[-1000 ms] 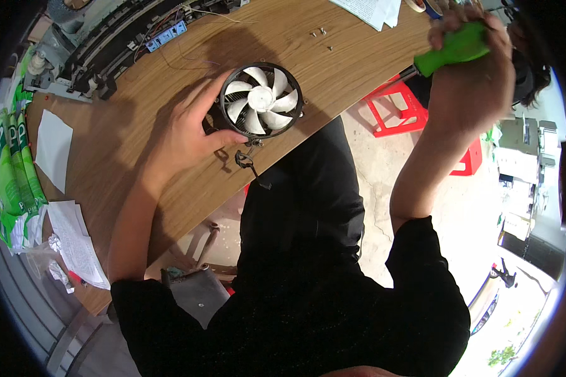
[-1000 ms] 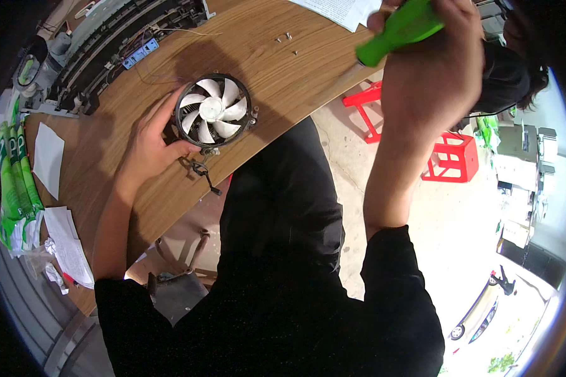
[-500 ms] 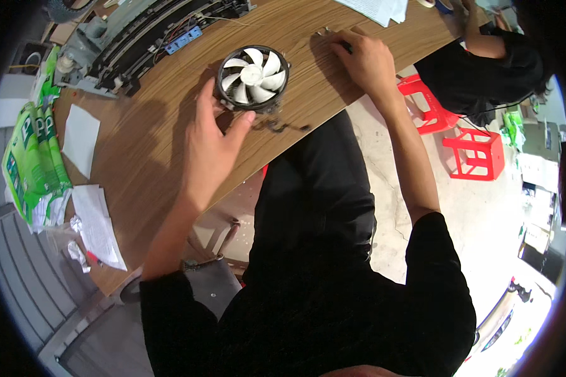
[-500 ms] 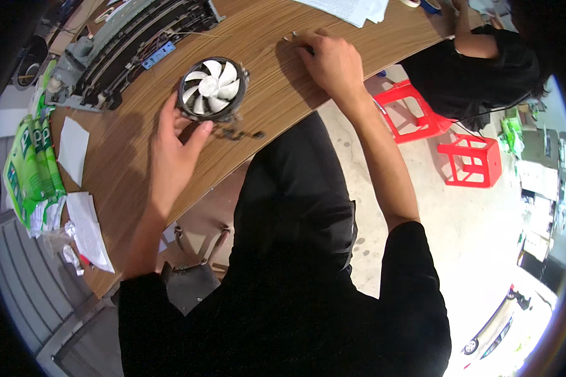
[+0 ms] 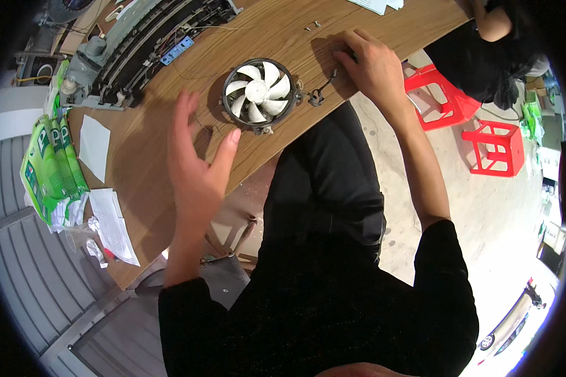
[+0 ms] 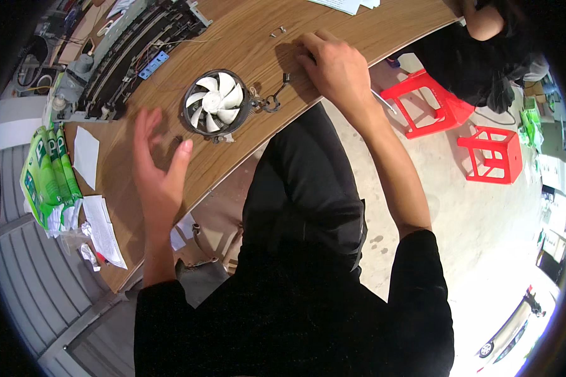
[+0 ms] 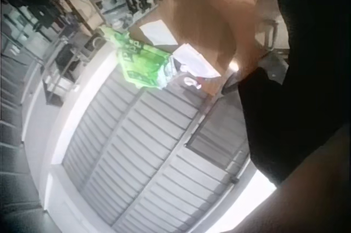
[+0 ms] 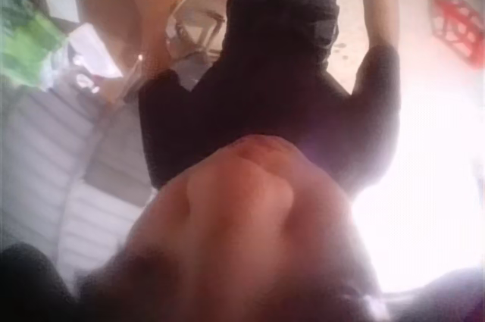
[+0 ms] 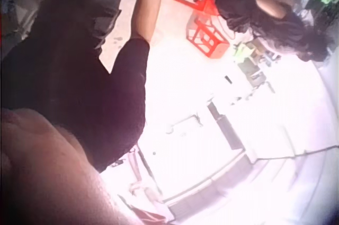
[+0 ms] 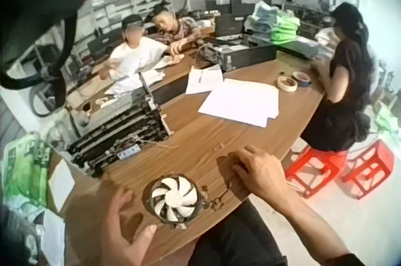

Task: The person unscrews and removes a cooling fan from a heatsink using a screwdriver.

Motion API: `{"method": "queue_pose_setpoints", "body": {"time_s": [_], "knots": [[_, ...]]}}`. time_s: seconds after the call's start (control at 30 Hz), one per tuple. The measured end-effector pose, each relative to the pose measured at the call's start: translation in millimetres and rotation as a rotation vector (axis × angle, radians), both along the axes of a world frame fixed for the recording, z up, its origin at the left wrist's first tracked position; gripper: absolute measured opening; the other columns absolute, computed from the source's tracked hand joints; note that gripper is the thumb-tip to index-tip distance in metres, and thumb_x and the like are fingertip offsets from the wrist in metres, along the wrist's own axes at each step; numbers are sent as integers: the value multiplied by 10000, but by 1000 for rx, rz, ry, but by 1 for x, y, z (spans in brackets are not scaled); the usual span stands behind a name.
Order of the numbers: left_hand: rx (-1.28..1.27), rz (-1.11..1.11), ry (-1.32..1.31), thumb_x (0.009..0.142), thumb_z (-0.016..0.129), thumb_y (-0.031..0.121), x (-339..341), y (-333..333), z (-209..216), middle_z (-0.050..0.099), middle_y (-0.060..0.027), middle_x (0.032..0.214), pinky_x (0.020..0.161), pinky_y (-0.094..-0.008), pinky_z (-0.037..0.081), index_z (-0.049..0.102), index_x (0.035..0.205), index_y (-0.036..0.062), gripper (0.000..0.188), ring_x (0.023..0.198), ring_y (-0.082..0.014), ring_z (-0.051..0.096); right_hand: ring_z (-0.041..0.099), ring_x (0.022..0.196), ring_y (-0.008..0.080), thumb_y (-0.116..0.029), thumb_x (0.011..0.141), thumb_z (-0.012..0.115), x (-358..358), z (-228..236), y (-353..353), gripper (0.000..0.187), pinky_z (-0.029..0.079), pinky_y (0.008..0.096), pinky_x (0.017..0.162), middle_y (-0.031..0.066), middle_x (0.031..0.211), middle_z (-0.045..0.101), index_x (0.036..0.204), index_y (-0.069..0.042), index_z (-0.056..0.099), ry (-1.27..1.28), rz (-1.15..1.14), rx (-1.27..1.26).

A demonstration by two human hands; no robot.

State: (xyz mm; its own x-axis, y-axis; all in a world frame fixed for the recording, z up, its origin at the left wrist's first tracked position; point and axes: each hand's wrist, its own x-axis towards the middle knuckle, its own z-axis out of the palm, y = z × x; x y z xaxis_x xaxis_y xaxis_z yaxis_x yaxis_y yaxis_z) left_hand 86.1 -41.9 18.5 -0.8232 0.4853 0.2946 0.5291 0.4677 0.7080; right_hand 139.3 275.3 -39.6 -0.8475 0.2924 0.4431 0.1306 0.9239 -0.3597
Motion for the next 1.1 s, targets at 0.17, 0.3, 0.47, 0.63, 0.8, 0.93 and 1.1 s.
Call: {"method": "queue_pose_setpoints", "body": {"time_s": [0.17, 0.3, 0.47, 0.63, 0.8, 0.93, 1.1], "knots": [[-200, -538, 249, 712, 903, 204, -55, 25, 20, 482, -154, 1545, 1159, -451, 397, 486, 1513, 73, 913, 1416, -365, 464, 693, 893, 354, -219, 929, 664, -6, 3, -4, 176, 568, 464, 757, 91, 981, 681, 1078, -142, 716, -57, 32, 31], [-295, -785, 102, 619, 932, 187, -86, 40, 11, 366, -126, 1649, 1205, -456, 370, 497, 1525, 131, 1006, 1500, -348, 381, 693, 889, 340, -216, 932, 660, -3, 2, 0, 182, 569, 459, 752, 78, 963, 669, 1093, -156, 720, -57, 10, 59], [-189, -854, 87, 563, 949, 160, -96, 33, -20, 347, -107, 1657, 1197, -465, 391, 572, 1476, 205, 989, 1488, -343, 390, 693, 891, 327, -234, 928, 677, -2, 5, -2, 191, 570, 449, 742, 63, 956, 662, 1097, -155, 718, -61, 92, 85], [-79, -864, 72, 555, 950, 150, -96, 36, -26, 368, -77, 1643, 1192, -464, 407, 620, 1430, 269, 943, 1469, -319, 414, 706, 881, 323, -250, 942, 686, 2, 3, -3, 173, 567, 429, 739, 65, 954, 699, 1070, -142, 729, -80, -11, 70], [-67, -868, 149, 509, 950, 130, -96, 33, -31, 406, -134, 1624, 1163, -461, 433, 657, 1386, 232, 930, 1463, -362, 430, 746, 831, 223, -198, 933, 757, 19, 19, -17, 164, 557, 322, 746, 130, 899, 753, 995, -47, 739, 83, -55, -329], [-63, -877, 155, 529, 945, 141, -97, 32, -36, 408, -118, 1626, 1155, -460, 443, 663, 1382, 238, 903, 1447, -353, 450, 683, 823, 97, -81, 900, 797, 47, 38, -63, 131, 528, 245, 751, 53, 887, 750, 980, 4, 737, 163, -62, -624], [-87, -861, 184, 555, 937, 150, -98, 31, -32, 412, -114, 1623, 1157, -464, 439, 669, 1378, 233, 869, 1451, -351, 444, 681, 957, 117, -54, 895, 802, 56, 52, -98, 149, 520, 256, 872, 51, 992, 755, 1030, -13, 754, 19, 31, -1004]]}}
